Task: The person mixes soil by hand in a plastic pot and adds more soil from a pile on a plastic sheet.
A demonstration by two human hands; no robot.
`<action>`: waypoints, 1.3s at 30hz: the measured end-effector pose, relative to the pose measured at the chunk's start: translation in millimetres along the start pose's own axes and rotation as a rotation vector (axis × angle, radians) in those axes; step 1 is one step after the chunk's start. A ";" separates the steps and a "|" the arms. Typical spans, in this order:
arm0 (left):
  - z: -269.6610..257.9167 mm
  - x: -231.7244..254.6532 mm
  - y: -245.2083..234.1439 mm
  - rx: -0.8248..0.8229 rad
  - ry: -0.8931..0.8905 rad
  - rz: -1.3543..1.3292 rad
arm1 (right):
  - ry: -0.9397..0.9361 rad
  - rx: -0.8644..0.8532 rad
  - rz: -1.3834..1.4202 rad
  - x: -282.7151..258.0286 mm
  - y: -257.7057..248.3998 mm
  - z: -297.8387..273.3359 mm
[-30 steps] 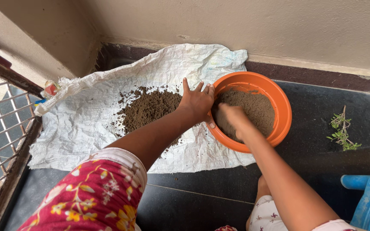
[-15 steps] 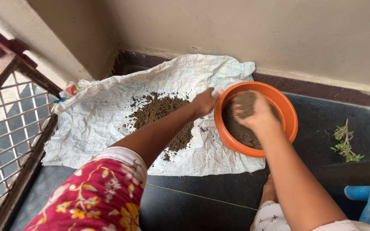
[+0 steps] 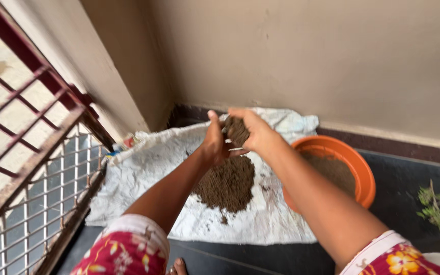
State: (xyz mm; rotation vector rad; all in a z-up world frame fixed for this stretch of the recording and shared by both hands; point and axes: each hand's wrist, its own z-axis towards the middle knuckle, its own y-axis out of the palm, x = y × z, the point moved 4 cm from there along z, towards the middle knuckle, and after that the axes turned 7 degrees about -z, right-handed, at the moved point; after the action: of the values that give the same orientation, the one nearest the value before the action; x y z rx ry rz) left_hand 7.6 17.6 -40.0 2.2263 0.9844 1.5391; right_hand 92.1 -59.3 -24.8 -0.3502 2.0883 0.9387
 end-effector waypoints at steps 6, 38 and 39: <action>12.0 13.4 -74.6 0.152 0.059 -0.067 | 0.143 0.260 -0.182 42.5 41.6 32.9; -3.6 21.7 -55.8 0.157 0.069 0.314 | -0.050 0.194 -0.461 24.0 33.8 -16.2; 0.5 20.4 -57.2 0.139 0.071 0.291 | -0.055 0.194 -0.460 24.1 31.7 -16.1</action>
State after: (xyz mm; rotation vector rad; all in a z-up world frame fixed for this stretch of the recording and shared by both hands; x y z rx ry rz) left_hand -9.5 73.2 -57.5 2.5196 0.8384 1.7274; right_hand 51.0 -47.6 -20.8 -0.6592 1.9107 0.4645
